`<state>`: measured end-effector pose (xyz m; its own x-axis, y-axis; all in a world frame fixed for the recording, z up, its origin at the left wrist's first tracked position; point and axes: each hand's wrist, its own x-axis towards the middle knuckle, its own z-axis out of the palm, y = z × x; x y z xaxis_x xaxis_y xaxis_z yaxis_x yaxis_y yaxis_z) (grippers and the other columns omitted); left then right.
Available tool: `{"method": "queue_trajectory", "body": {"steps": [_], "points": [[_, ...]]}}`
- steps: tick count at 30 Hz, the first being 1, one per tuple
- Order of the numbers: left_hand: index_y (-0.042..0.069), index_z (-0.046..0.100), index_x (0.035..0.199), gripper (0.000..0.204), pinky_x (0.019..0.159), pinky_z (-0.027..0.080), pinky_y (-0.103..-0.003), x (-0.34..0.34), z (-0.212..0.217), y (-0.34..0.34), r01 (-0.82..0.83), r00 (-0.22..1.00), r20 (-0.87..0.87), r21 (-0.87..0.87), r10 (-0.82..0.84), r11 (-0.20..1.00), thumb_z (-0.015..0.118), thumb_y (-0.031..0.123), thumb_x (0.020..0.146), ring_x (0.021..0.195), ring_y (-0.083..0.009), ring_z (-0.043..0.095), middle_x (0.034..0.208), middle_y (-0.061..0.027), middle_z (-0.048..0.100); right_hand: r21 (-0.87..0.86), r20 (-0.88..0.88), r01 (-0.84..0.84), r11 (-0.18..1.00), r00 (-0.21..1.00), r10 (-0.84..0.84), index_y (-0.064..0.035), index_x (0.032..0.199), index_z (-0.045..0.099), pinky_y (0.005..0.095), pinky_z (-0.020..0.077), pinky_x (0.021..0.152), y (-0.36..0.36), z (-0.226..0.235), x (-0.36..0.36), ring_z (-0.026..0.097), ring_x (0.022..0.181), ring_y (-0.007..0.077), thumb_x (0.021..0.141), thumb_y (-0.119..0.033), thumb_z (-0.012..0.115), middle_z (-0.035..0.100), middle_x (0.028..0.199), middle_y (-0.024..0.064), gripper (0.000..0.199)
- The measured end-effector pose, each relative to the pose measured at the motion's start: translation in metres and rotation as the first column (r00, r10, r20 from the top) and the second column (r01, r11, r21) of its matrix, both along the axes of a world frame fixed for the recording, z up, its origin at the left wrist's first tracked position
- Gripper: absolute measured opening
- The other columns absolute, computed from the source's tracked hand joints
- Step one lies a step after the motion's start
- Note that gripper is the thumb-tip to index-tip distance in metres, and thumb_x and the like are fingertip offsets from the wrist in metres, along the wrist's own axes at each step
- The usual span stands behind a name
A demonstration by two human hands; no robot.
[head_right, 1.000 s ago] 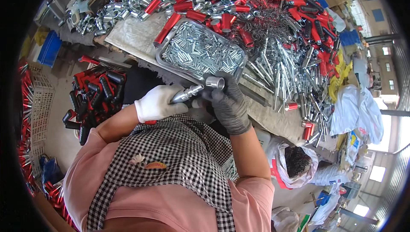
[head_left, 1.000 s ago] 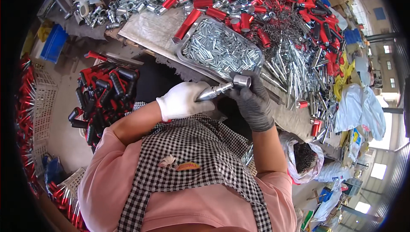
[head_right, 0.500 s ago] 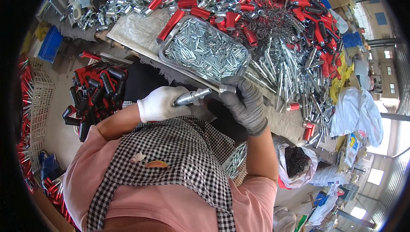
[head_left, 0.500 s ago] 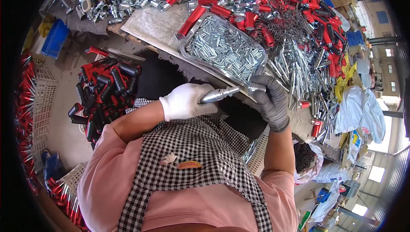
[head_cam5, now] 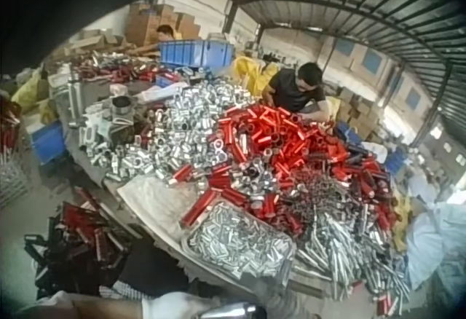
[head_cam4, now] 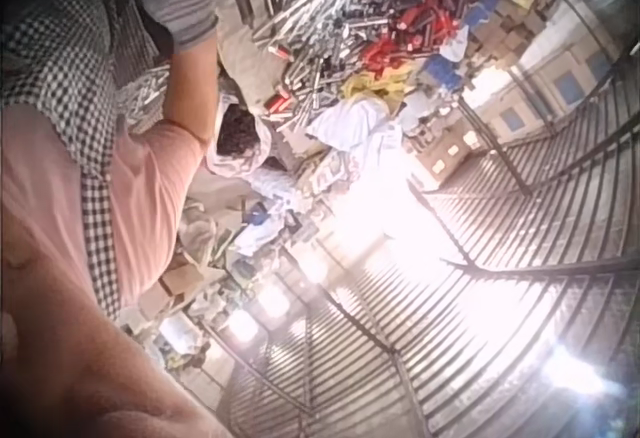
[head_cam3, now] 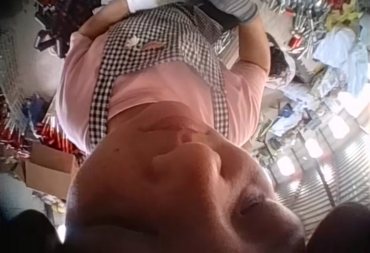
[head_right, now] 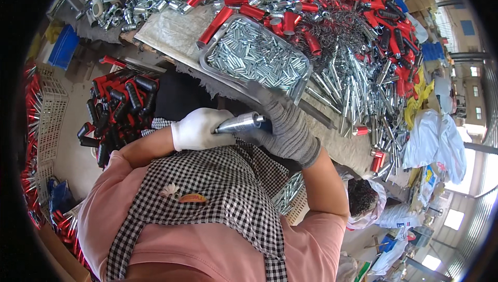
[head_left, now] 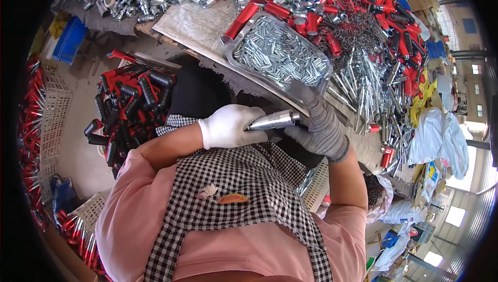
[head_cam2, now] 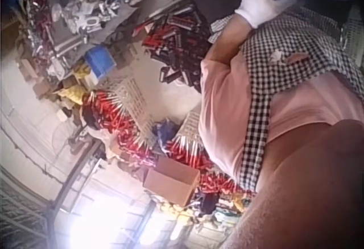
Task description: Manually assembling red plastic handles onto silver metal rods to create tools at a factory workstation.
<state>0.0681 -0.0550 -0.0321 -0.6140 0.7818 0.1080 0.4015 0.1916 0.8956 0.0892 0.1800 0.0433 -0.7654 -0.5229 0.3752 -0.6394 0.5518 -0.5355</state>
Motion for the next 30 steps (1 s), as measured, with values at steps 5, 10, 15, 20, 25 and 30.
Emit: {"method": "queue_trajectory", "body": {"steps": [5,10,15,20,25,30], "points": [[0.002,0.065,0.091,0.027,0.064,0.051,-0.040,0.005,0.005,-0.003,0.022,1.000,-0.004,-0.037,-0.022,0.999,0.076,0.022,0.076,0.069,-0.0331,0.065,0.077,-0.0155,0.065,-0.044,0.505,0.258,0.965,0.839,-0.201,-0.0035,0.129,0.061,0.0281,0.0483,0.060,0.001,0.013,0.008,0.056,0.057,0.0136,0.094,-0.052,0.060,0.058,0.063,-0.0012,0.060],[0.002,0.065,0.089,0.027,0.064,0.051,-0.040,0.005,0.003,-0.002,0.006,1.000,-0.010,-0.027,-0.006,1.000,0.076,0.023,0.075,0.069,-0.0334,0.065,0.078,-0.0154,0.065,-0.086,0.119,0.175,0.981,0.979,-0.164,-0.0041,0.134,0.055,0.0320,0.0509,0.066,0.001,0.012,0.002,0.063,0.067,0.0202,0.089,-0.053,0.065,0.064,0.076,0.0042,0.067],[0.002,0.065,0.087,0.025,0.064,0.051,-0.040,0.006,0.003,-0.001,0.032,0.999,-0.016,-0.014,-0.032,0.999,0.076,0.022,0.075,0.070,-0.0328,0.065,0.078,-0.0149,0.065,0.138,0.178,0.059,0.989,0.980,-0.083,-0.0058,0.131,0.056,0.0329,0.0548,0.068,0.004,0.017,0.012,0.068,0.071,0.0249,0.090,-0.038,0.068,0.070,0.081,0.0052,0.054],[0.002,0.065,0.087,0.025,0.065,0.051,-0.040,0.008,0.001,-0.001,0.007,0.999,-0.045,-0.032,-0.008,0.999,0.076,0.021,0.075,0.070,-0.0325,0.065,0.078,-0.0146,0.065,-0.049,0.397,0.276,0.960,0.887,-0.235,-0.0026,0.129,0.057,0.0315,0.0542,0.069,0.009,0.008,0.019,0.068,0.070,0.0249,0.089,-0.039,0.069,0.069,0.078,0.0071,0.056],[0.003,0.065,0.088,0.027,0.066,0.052,-0.042,0.007,0.002,0.000,0.030,0.999,-0.015,-0.061,-0.031,0.998,0.075,0.026,0.077,0.072,-0.0344,0.065,0.079,-0.0162,0.065,0.058,0.129,0.020,0.998,0.991,-0.027,-0.0055,0.130,0.059,0.0287,0.0524,0.067,0.009,0.009,0.019,0.067,0.072,0.0189,0.085,-0.037,0.075,0.070,0.088,0.0090,0.057],[0.002,0.066,0.089,0.026,0.066,0.052,-0.040,0.008,0.002,0.001,0.039,0.999,-0.007,-0.033,-0.039,0.999,0.076,0.021,0.075,0.072,-0.0323,0.065,0.080,-0.0149,0.066,-0.268,0.215,0.089,0.959,0.976,-0.031,-0.0057,0.125,0.061,0.0310,0.0526,0.065,0.000,0.000,0.024,0.067,0.071,0.0192,0.087,-0.031,0.074,0.069,0.087,0.0083,0.048]]}}
